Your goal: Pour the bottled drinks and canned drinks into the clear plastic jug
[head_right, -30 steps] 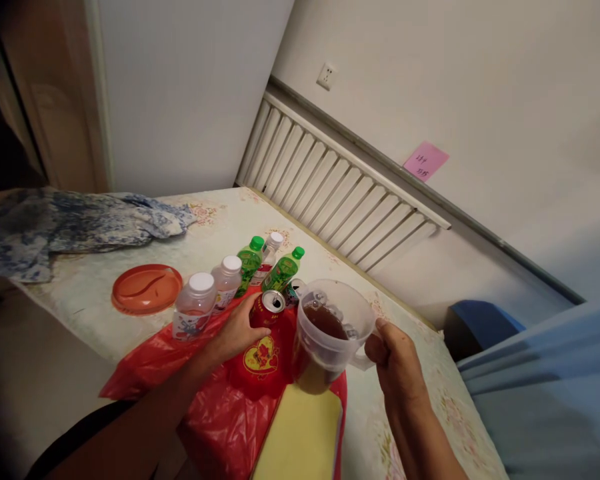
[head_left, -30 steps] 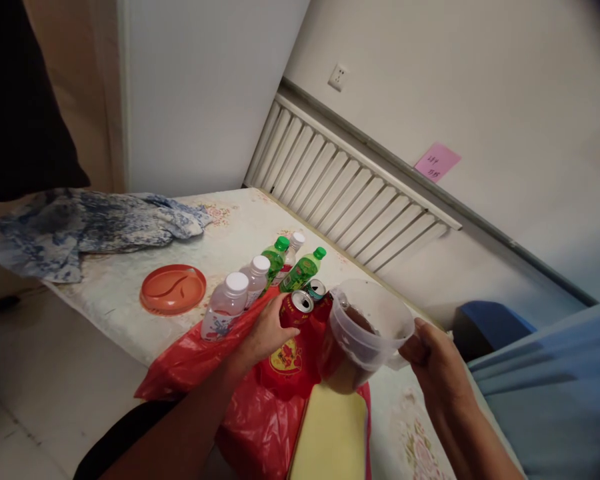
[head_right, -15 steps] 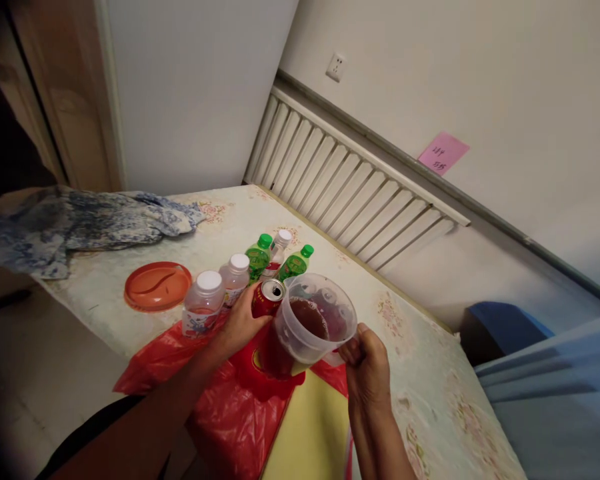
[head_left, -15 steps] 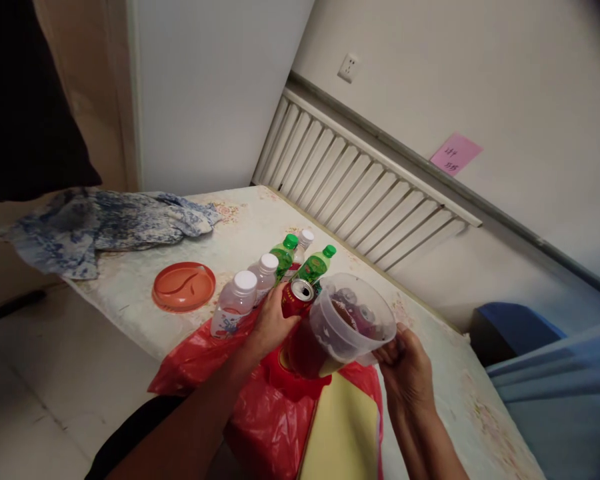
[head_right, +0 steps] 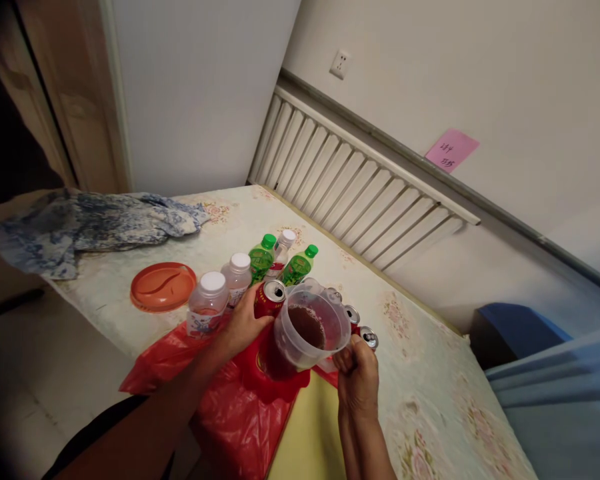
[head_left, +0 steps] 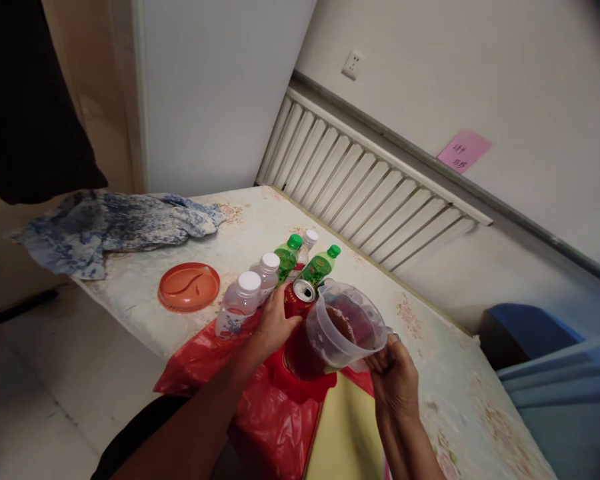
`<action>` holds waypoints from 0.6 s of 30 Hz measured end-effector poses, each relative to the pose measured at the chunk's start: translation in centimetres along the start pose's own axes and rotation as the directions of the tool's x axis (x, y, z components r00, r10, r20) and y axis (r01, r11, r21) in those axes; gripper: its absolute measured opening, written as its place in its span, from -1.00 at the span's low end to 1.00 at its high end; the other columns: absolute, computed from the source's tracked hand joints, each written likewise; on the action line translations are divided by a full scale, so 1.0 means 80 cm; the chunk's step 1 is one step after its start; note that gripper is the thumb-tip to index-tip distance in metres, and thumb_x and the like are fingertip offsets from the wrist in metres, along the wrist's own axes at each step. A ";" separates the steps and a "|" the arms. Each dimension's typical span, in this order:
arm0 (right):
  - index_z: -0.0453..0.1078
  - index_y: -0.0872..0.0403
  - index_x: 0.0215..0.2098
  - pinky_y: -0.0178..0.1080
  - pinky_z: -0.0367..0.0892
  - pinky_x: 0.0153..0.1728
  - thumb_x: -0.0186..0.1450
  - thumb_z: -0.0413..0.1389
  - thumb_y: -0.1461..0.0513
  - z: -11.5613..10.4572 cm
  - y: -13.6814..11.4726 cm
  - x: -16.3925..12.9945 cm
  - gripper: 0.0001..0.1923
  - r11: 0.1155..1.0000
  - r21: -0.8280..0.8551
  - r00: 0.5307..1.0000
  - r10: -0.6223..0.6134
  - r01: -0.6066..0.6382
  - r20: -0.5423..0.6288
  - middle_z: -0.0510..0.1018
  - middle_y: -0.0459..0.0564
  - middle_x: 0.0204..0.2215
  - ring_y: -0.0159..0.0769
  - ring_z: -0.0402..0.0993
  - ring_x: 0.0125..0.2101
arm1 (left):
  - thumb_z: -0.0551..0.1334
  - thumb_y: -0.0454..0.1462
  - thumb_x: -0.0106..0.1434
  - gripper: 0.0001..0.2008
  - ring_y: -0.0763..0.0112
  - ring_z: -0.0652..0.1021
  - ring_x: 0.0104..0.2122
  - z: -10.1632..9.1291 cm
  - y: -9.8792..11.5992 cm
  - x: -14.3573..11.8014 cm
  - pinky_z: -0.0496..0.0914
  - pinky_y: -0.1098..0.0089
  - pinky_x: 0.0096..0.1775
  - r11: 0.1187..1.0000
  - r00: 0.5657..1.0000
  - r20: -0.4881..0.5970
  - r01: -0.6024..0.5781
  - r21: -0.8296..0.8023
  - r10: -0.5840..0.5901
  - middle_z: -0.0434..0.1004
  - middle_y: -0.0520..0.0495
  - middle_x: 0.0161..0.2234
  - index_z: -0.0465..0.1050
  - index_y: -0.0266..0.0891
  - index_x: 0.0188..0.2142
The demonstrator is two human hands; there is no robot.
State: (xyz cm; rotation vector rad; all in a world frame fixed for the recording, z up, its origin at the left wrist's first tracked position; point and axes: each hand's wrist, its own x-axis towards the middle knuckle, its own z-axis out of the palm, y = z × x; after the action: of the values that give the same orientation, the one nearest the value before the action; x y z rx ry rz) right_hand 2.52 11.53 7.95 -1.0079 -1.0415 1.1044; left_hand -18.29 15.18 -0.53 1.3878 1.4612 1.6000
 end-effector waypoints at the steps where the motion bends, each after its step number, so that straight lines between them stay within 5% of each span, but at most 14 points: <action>1: 0.01 0.01 -0.65 -0.32 -0.17 -0.70 0.15 0.13 0.11 -0.001 0.001 0.000 -0.60 1.000 0.005 1.000 0.001 -0.001 -0.002 -0.02 -0.30 -0.73 -0.52 -0.21 -0.72 | 0.33 -0.44 -0.01 -0.23 0.11 0.34 0.21 0.000 0.001 -0.001 0.19 0.07 0.25 1.000 1.000 0.007 0.001 0.002 -0.001 0.34 -0.18 0.17 0.16 -0.16 0.20; 18: -0.03 0.01 -0.62 -0.33 -0.13 -0.69 0.19 0.10 0.17 -0.004 -0.002 -0.002 -0.62 0.999 -0.004 0.999 -0.048 0.048 -0.012 -0.06 -0.30 -0.69 -0.51 -0.20 -0.70 | 0.33 -0.43 -0.05 -0.26 0.07 0.37 0.18 -0.021 0.017 -0.016 0.23 0.07 0.22 0.998 0.998 0.059 0.023 0.062 -0.027 0.38 -0.22 0.15 0.22 -0.24 0.17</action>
State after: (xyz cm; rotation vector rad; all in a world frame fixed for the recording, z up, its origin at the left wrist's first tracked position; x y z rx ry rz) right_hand 2.84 11.27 8.04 -0.9867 -1.0530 1.0568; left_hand -19.12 13.06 0.57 1.4328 1.4979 1.4974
